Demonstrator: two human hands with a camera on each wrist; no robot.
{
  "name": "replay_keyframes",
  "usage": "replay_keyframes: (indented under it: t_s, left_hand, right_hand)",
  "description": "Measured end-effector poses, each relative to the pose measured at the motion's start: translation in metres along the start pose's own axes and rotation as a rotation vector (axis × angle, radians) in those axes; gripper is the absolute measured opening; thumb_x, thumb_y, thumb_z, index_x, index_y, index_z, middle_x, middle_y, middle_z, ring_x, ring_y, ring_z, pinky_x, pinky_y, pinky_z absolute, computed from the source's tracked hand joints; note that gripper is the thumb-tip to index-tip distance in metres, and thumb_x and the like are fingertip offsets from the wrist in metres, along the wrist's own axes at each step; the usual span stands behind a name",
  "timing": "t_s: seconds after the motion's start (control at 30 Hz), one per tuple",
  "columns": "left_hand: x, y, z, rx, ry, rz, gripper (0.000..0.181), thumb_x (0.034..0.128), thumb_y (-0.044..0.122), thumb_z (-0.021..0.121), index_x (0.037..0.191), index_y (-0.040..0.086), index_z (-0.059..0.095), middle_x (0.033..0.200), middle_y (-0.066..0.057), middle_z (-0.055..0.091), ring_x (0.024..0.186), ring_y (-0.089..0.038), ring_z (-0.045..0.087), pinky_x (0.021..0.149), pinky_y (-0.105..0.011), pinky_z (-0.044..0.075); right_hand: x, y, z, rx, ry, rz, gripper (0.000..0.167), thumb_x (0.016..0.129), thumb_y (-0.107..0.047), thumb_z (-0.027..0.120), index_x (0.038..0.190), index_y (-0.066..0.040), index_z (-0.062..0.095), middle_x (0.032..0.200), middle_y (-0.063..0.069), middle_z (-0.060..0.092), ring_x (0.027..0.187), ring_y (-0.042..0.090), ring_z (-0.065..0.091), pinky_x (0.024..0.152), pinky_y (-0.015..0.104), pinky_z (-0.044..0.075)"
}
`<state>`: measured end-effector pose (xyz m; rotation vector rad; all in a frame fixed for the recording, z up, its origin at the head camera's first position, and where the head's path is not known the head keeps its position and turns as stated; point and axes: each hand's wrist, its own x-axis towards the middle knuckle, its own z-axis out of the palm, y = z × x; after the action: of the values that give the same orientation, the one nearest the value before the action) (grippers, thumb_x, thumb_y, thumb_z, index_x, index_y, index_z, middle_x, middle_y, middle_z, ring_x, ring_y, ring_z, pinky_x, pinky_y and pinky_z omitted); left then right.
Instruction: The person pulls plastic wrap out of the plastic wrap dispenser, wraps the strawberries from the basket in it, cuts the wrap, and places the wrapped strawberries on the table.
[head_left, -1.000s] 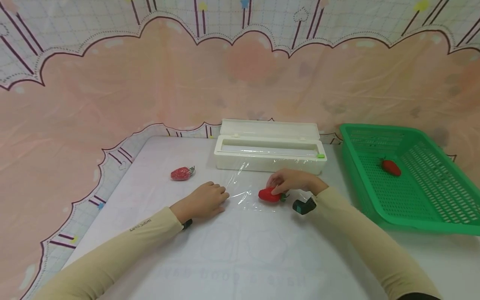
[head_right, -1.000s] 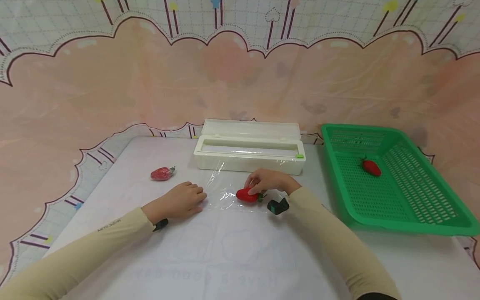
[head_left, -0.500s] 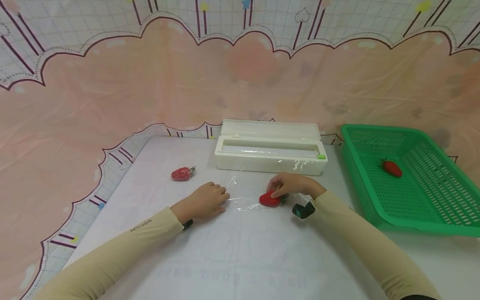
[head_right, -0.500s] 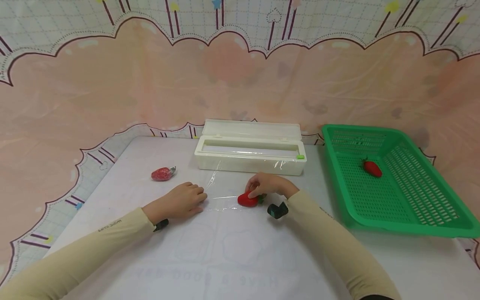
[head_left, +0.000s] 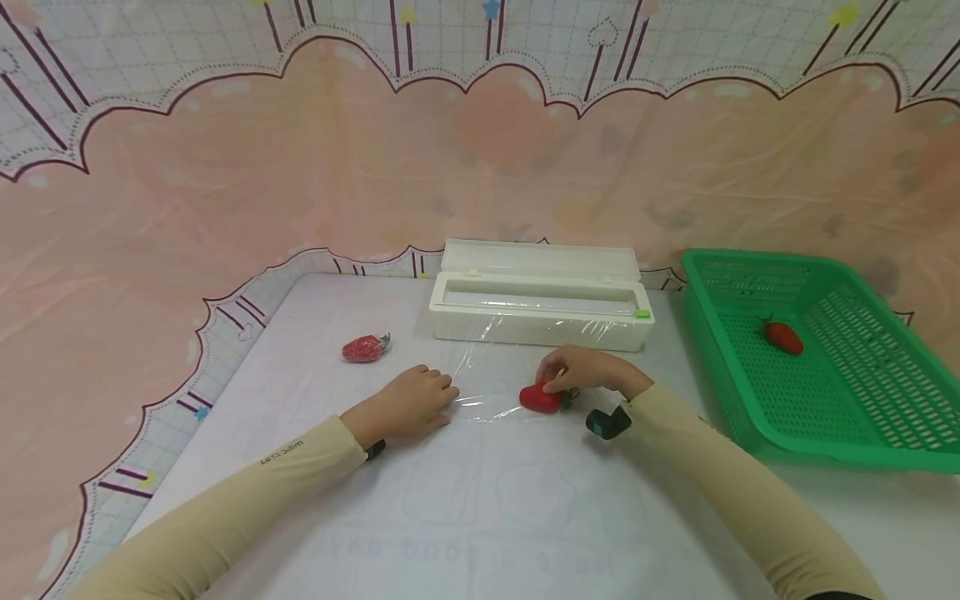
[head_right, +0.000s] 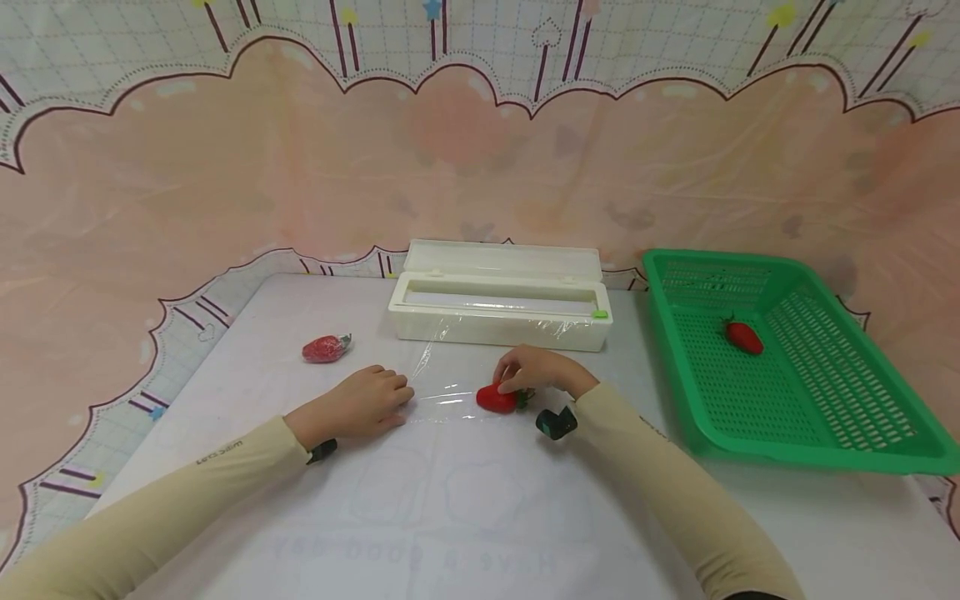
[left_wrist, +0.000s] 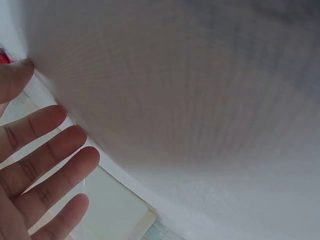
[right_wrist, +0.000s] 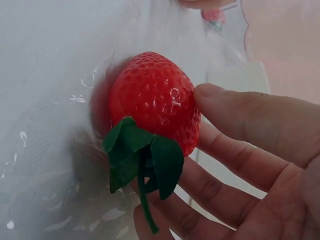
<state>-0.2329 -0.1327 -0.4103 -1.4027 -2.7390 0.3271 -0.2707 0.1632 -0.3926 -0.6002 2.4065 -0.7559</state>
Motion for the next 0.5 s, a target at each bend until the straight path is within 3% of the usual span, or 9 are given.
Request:
replay_keyframes:
  t_s: [0.17, 0.5]
  left_hand:
    - [0.0003, 0.0002, 0.0003, -0.008, -0.004, -0.001, 0.026, 0.0872, 0.035, 0.064, 0.101, 0.012, 0.061, 0.092, -0.002, 0.063, 0.088, -0.019, 0.061, 0.080, -0.034, 0.048]
    - [0.0001, 0.0005, -0.0023, -0.026, -0.024, -0.009, 0.027, 0.0877, 0.035, 0.063, 0.103, 0.013, 0.061, 0.093, -0.002, 0.063, 0.089, -0.019, 0.061, 0.082, -0.035, 0.048]
  right_hand:
    - [-0.0023, -0.0023, -0.0001, 0.001, 0.020, -0.013, 0.017, 0.088, -0.012, 0.062, 0.104, -0.007, 0.067, 0.101, 0.011, 0.068, 0.091, 0.018, 0.061, 0.077, 0.029, 0.053]
    - [-0.0043, -0.0001, 0.0010, -0.001, 0.036, 0.038, 0.025, 0.081, -0.012, 0.071, 0.106, -0.010, 0.065, 0.104, 0.010, 0.066, 0.095, 0.021, 0.062, 0.083, 0.034, 0.054]
